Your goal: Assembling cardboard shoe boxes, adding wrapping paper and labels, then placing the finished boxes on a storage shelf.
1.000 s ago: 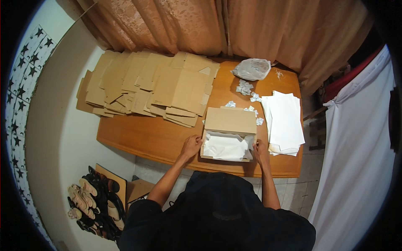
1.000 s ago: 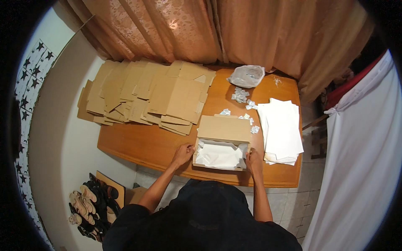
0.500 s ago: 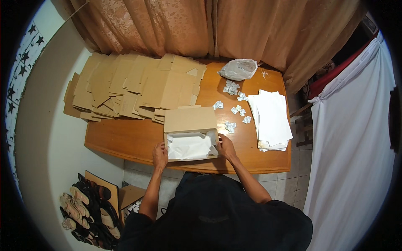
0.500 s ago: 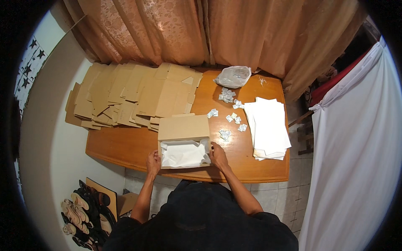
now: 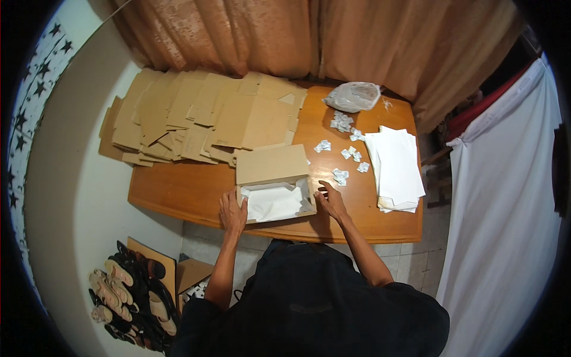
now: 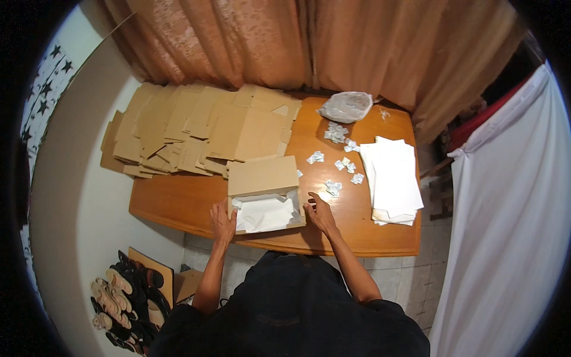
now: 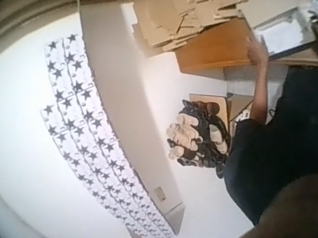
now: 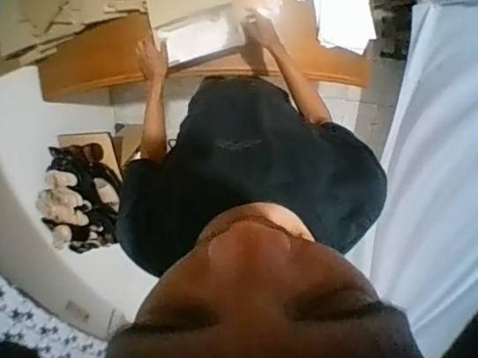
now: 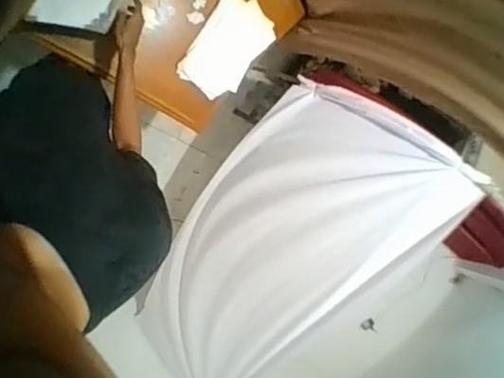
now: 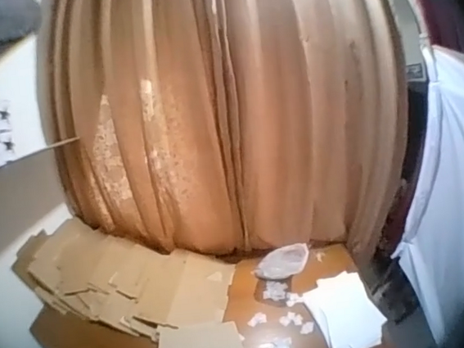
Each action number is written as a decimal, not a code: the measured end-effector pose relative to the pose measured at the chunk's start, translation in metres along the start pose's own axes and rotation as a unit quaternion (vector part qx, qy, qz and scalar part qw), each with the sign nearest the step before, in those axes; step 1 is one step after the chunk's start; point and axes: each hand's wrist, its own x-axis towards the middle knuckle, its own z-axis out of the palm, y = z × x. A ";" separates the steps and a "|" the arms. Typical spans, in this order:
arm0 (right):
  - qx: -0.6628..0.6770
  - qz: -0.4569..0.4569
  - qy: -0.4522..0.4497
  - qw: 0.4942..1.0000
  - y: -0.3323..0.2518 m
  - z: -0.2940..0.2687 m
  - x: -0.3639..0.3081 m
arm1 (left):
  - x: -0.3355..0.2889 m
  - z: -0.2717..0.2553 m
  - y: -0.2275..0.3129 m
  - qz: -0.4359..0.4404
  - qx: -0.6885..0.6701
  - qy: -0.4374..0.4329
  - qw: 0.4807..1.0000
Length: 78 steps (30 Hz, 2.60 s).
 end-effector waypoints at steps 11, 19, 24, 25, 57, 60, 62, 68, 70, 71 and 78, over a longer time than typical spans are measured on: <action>0.009 0.051 0.101 0.994 0.034 -0.070 -0.017 | 0.032 0.100 0.163 0.084 -0.379 -0.340 0.857; 0.008 0.082 0.084 0.993 0.067 -0.091 0.007 | 0.047 0.177 0.212 0.056 -0.272 -0.429 0.859; -0.073 0.022 0.055 0.996 0.091 -0.080 0.055 | 0.048 0.227 0.202 0.046 -0.227 -0.374 0.898; -0.120 0.017 0.044 0.992 0.087 -0.081 0.059 | 0.047 0.236 0.202 0.037 -0.242 -0.361 0.900; 0.170 0.025 0.064 0.983 0.056 -0.077 0.018 | 0.016 0.163 0.208 -0.057 -0.477 -0.458 0.748; 0.205 -0.008 0.004 0.979 0.041 -0.051 0.011 | 0.006 0.133 0.184 -0.123 -0.461 -0.451 0.755; 0.190 -0.008 -0.027 0.981 0.025 -0.039 0.012 | 0.008 0.118 0.170 -0.156 -0.477 -0.425 0.754; 0.156 -0.027 -0.100 0.982 0.004 0.014 0.014 | 0.000 0.075 0.114 -0.167 -0.477 -0.355 0.786; 0.145 -0.024 -0.113 0.983 0.002 0.034 0.020 | -0.001 0.069 0.093 -0.184 -0.490 -0.352 0.776; 0.136 -0.046 -0.109 0.984 0.002 0.048 0.022 | 0.000 0.067 0.083 -0.195 -0.499 -0.355 0.766; 0.000 -0.046 -0.098 0.994 -0.052 0.086 0.016 | 0.002 0.059 0.025 -0.183 -0.499 -0.348 0.772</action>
